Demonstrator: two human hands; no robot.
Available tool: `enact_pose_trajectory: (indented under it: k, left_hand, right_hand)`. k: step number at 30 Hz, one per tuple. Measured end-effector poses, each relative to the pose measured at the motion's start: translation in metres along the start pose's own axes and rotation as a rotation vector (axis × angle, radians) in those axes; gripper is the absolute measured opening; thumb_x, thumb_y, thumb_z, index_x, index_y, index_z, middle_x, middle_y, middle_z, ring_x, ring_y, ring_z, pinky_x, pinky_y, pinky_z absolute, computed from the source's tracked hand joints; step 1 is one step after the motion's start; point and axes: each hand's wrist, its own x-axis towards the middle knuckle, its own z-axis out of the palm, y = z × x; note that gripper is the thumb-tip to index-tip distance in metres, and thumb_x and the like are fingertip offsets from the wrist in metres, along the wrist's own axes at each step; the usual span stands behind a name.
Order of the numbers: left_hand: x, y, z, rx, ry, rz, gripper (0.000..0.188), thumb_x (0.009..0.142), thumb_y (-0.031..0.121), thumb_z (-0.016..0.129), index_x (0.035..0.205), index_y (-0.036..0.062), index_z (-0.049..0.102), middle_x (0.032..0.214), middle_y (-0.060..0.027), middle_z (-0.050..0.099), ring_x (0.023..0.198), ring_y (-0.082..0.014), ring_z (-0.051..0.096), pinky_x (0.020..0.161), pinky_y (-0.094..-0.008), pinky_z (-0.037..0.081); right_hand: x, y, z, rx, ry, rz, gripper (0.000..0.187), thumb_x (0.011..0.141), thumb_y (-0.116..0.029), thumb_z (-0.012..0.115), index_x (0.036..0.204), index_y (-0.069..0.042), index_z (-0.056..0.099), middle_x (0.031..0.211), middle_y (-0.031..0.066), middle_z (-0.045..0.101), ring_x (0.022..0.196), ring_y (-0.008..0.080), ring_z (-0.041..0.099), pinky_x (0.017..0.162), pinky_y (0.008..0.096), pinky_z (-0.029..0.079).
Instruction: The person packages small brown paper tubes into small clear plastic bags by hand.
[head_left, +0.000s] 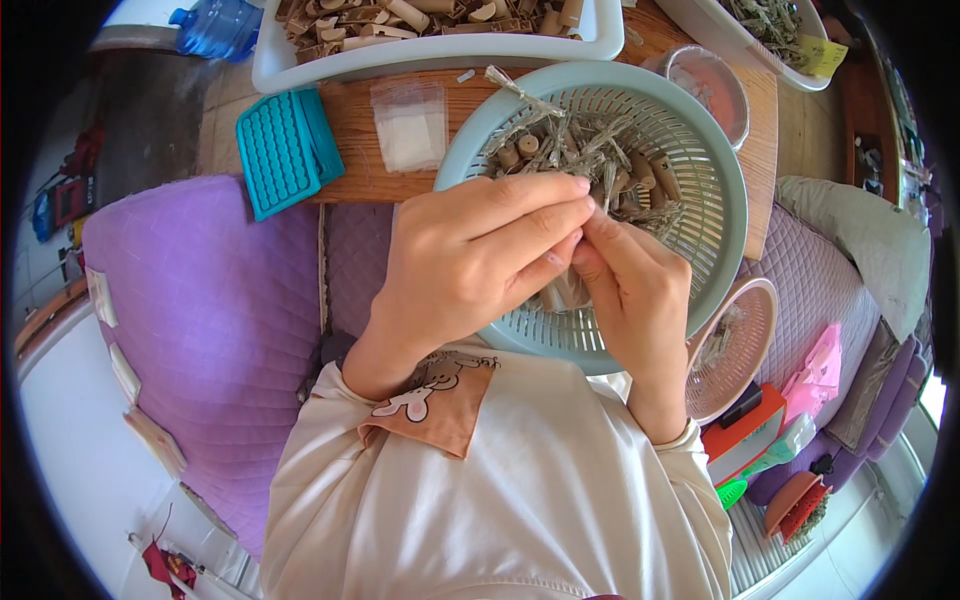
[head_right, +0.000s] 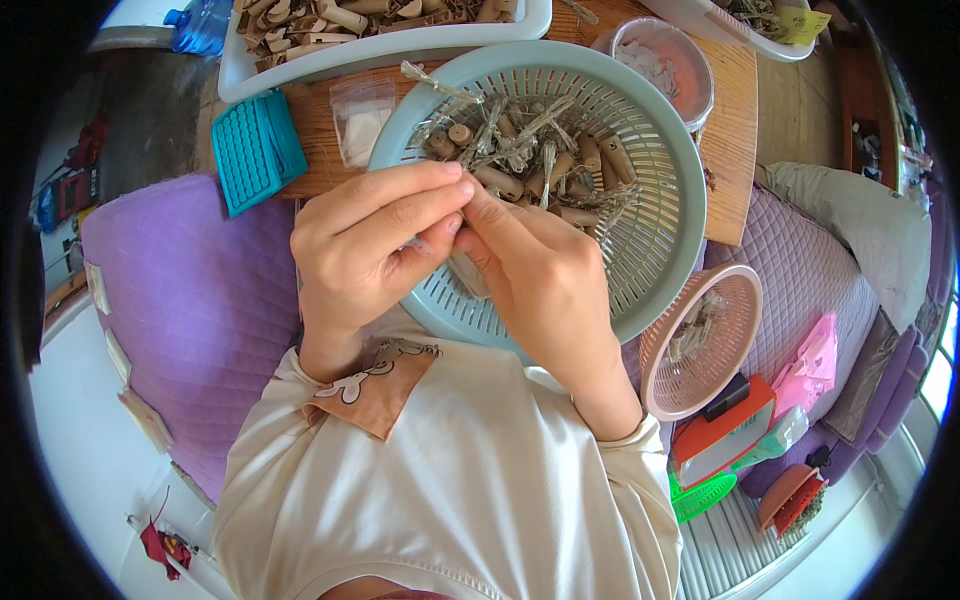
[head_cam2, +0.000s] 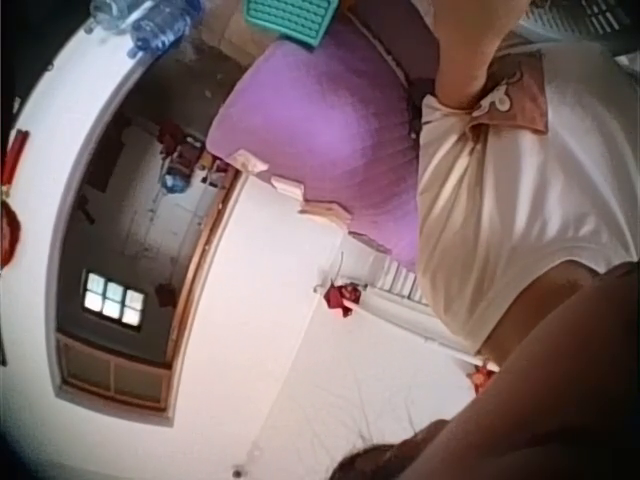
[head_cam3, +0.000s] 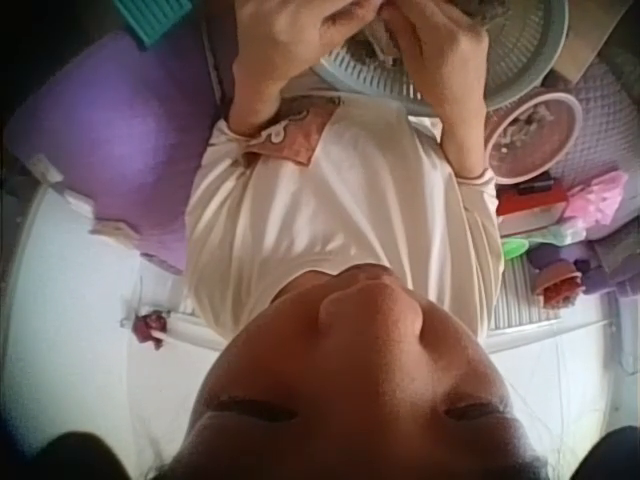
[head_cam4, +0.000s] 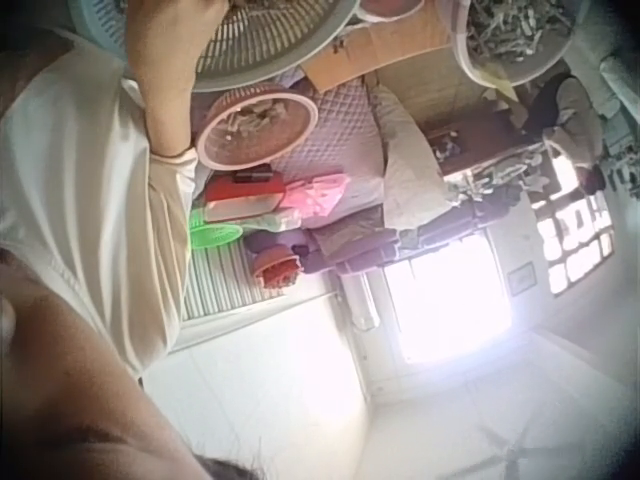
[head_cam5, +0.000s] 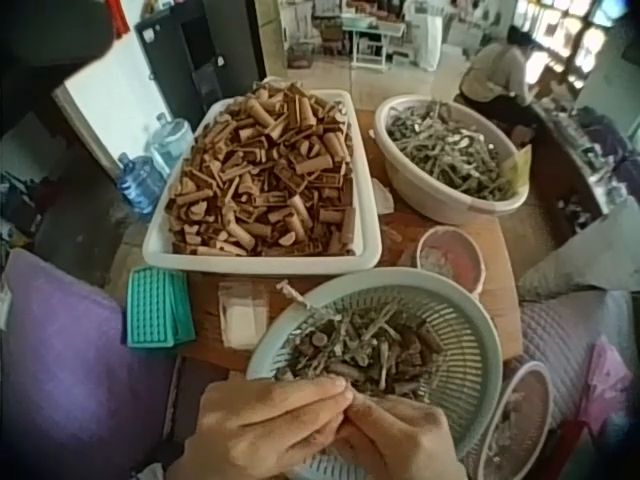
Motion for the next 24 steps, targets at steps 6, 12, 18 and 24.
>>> enact_pose_trajectory:
  k: [6,12,18,24]
  left_hand:
    - [0.004,-0.001,-0.004,-0.146,-0.156,-0.202,0.008,0.066,0.003,0.062,0.073,0.0045,0.059,0.082,-0.0031,0.060,0.056,-0.0122,0.056,0.047,-0.0234,0.045]
    - [-0.003,-0.028,-0.006,-1.148,0.250,-0.793,0.005,0.074,0.003,0.055,0.079,0.0027,0.054,0.087,-0.0053,0.059,0.047,-0.0006,0.039,0.042,-0.0138,0.030]
    - [0.001,0.002,-0.012,-1.041,0.180,-0.689,0.010,0.074,0.007,0.060,0.082,0.0034,0.054,0.096,-0.0079,0.057,0.049,-0.0043,0.045,0.043,-0.0162,0.035]
    - [0.004,0.012,0.003,-0.190,0.034,-0.056,0.027,0.059,0.018,0.076,0.078,0.0064,0.060,0.092,-0.0103,0.058,0.061,-0.0126,0.055,0.048,-0.0209,0.042]
  right_hand:
    - [0.000,0.000,0.001,-0.112,-0.039,-0.131,0.018,0.068,0.000,0.061,0.087,0.003,0.059,0.070,0.0112,0.059,0.055,0.0207,0.054,0.050,0.0281,0.043]
    - [-0.006,-0.002,-0.009,0.102,-0.023,0.071,0.022,0.070,-0.004,0.061,0.092,-0.004,0.062,0.074,0.0073,0.062,0.056,0.0162,0.054,0.052,0.0255,0.043]
    - [-0.012,0.010,-0.003,0.413,0.144,0.276,0.018,0.075,-0.004,0.058,0.093,-0.004,0.063,0.067,0.0076,0.060,0.056,0.0134,0.052,0.054,0.0232,0.042]
    - [-0.005,-0.002,-0.007,0.215,0.083,0.203,0.019,0.074,-0.002,0.058,0.092,-0.003,0.063,0.066,0.0079,0.059,0.056,0.0155,0.053,0.053,0.0252,0.042]
